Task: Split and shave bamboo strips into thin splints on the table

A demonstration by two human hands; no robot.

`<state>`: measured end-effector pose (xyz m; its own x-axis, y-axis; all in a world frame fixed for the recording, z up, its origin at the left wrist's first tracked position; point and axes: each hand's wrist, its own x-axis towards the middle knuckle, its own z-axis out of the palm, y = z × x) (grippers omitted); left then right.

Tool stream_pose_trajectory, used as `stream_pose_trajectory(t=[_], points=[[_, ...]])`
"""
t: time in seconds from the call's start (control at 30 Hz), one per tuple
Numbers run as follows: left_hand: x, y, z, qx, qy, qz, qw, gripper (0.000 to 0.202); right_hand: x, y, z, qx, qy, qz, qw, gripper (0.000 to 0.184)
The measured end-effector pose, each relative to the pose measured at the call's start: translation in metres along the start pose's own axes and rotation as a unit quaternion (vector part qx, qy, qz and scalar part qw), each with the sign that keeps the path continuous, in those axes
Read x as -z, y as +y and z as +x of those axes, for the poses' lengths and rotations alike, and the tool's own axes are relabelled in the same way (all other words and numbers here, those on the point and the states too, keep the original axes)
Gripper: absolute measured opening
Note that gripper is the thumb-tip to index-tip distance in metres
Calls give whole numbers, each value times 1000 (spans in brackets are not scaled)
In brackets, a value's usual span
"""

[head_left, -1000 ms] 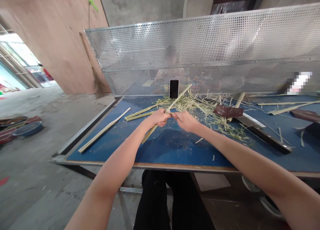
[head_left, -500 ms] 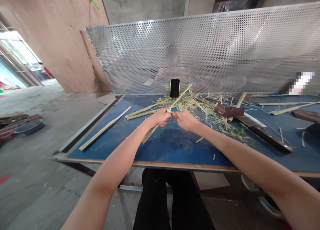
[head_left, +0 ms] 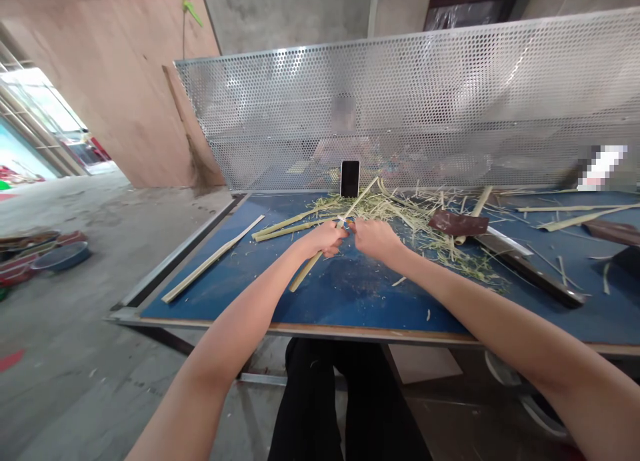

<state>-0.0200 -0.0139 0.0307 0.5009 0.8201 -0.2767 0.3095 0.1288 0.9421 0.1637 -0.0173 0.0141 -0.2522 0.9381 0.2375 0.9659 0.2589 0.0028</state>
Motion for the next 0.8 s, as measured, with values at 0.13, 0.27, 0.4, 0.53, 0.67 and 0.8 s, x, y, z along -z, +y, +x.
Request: stream_pose_trajectory(t=[0.13, 0.27, 0.4, 0.53, 0.67, 0.8], points=[[2, 2, -3, 10, -21, 18, 1000, 44, 11, 14, 5, -75, 57, 9, 995, 54], [3, 1, -1, -74, 99, 164, 979, 47, 14, 30, 5, -88, 80, 14, 993, 52], [9, -1, 3, -136, 166, 303, 928, 54, 10, 30, 2, -69, 83, 15, 994, 51], [15, -3, 3, -128, 170, 318, 924, 50, 6, 25, 2, -57, 71, 35, 995, 53], [19, -3, 3, -126, 173, 315, 925, 45, 2, 21, 2, -42, 44, 50, 997, 51], [19, -3, 4, -129, 165, 321, 924, 44, -1, 18, 1, -24, 35, 60, 997, 49]])
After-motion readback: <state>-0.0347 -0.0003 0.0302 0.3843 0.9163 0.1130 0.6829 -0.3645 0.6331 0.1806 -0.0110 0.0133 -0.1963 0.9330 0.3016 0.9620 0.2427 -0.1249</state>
